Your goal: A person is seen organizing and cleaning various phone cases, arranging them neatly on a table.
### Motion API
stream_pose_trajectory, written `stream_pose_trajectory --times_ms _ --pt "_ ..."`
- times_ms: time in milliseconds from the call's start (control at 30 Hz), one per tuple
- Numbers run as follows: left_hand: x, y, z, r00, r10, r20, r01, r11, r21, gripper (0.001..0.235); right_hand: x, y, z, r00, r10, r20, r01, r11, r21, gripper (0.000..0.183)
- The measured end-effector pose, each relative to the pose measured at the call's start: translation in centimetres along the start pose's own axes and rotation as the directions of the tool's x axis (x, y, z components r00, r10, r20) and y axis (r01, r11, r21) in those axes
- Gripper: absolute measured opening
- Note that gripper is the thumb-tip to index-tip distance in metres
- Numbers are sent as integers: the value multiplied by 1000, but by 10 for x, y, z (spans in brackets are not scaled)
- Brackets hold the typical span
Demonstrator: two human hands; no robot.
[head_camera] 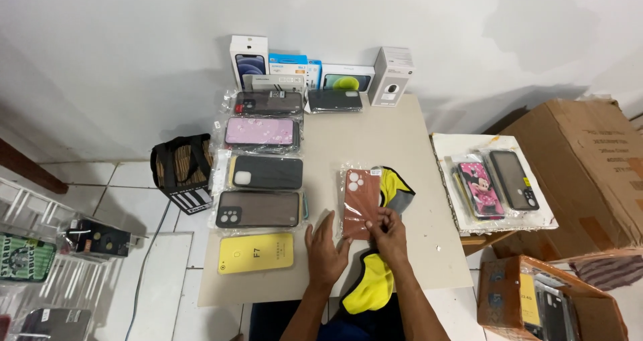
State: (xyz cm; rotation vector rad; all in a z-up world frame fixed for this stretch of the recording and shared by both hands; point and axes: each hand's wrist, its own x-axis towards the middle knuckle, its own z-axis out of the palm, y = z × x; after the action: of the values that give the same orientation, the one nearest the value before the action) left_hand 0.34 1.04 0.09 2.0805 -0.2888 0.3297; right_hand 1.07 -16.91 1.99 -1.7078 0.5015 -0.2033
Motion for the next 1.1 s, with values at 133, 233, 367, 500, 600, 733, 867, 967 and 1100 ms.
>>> stream_pose_trajectory --times_ms 133,233,367,500,600,733,867,967,1100 --pt "-2 -6 2 999 25 -44 -27 999 -32 63 -10 10 -8 997 -73 12 69 978 199 32" --pt "-1 -5 1 999 36 10 -36 999 -34 54 -11 10 -13 993 -102 51 91 978 188 30" --pt "-2 -7 2 999 38 -3 -38 998 -44 46 -14 8 -14 994 -91 67 79 983 165 33" --pt "-2 -10 4 997 68 -26 -69 997 -39 31 -14 10 -12 992 -118 48 112 986 121 33" --pt "-3 -14 7 997 73 -41 -74 996 -39 29 -15 12 -10 987 -157 43 153 983 98 34" --pt "-2 -13 6 997 63 -38 -65 997 -44 29 -16 12 -10 986 -160 48 156 985 76 33" --pt "-1 -9 3 998 58 -35 -60 997 -54 25 -15 13 -10 984 -170 56 165 982 87 36" --pt "-2 -12 6 998 58 -35 -60 997 -48 26 -17 11 -9 978 -195 73 186 977 108 38" --pt "-2 -12 6 997 67 -32 -68 997 -43 26 -17 13 -8 977 -206 56 202 977 73 41"
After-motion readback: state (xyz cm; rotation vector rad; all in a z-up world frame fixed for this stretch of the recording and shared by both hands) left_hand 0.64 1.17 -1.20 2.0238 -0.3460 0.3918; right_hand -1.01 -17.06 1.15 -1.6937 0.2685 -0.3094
